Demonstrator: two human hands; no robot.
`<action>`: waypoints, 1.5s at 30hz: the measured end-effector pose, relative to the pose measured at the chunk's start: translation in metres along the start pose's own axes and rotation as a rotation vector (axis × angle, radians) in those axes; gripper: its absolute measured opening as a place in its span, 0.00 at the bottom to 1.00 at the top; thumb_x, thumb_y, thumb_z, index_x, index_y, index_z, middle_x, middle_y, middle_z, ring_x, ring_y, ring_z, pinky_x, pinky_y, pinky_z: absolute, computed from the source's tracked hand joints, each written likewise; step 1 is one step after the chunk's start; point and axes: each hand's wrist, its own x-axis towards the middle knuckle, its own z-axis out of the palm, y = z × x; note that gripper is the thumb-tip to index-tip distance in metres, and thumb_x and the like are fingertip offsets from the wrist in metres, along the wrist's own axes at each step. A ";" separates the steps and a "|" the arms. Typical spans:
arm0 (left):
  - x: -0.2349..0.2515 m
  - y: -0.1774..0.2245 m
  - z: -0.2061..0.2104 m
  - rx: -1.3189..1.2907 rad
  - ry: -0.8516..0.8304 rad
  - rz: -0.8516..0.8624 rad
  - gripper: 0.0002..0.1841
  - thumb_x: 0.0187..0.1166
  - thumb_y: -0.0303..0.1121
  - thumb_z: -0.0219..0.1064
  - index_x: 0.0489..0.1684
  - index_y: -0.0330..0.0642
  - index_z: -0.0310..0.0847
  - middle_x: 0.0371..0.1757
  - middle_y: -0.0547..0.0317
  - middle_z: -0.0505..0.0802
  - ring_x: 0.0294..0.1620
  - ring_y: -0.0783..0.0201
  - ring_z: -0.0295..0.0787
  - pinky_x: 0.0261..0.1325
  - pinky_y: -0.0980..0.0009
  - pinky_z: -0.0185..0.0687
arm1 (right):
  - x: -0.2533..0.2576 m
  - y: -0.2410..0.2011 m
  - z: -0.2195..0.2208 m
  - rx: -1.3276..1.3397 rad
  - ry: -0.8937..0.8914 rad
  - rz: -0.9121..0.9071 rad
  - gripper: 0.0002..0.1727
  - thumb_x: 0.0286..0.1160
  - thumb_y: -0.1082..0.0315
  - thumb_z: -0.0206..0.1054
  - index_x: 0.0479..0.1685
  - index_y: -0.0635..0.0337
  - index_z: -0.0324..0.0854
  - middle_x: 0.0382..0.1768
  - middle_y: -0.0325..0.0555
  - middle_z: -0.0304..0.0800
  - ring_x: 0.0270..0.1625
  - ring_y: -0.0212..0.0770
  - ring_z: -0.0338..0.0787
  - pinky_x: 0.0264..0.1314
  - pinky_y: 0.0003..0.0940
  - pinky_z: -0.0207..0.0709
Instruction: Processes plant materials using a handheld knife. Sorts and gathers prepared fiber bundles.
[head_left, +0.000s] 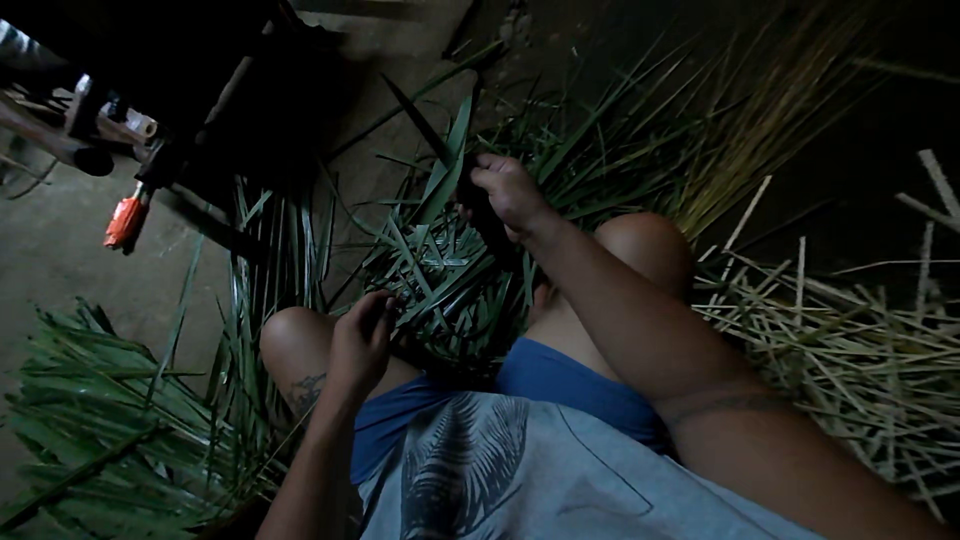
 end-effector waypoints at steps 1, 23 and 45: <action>-0.002 0.000 -0.001 0.001 -0.006 -0.005 0.11 0.90 0.34 0.58 0.55 0.41 0.85 0.43 0.65 0.92 0.37 0.78 0.87 0.43 0.79 0.85 | 0.001 0.000 -0.002 -0.007 0.007 0.000 0.16 0.94 0.66 0.49 0.63 0.60 0.82 0.34 0.45 0.88 0.26 0.36 0.86 0.29 0.30 0.85; -0.051 -0.039 -0.016 0.047 -0.043 -0.182 0.13 0.91 0.37 0.57 0.58 0.43 0.85 0.37 0.65 0.90 0.32 0.76 0.83 0.38 0.77 0.82 | 0.043 0.019 -0.017 -0.148 0.274 0.137 0.19 0.92 0.64 0.51 0.73 0.55 0.79 0.45 0.45 0.89 0.36 0.36 0.88 0.37 0.35 0.86; -0.050 -0.056 -0.005 0.258 0.113 -0.023 0.14 0.85 0.27 0.59 0.62 0.38 0.84 0.40 0.59 0.92 0.36 0.71 0.88 0.43 0.71 0.87 | 0.000 0.038 0.032 -0.070 -0.417 0.311 0.18 0.95 0.61 0.52 0.72 0.61 0.74 0.31 0.46 0.85 0.23 0.35 0.84 0.24 0.25 0.81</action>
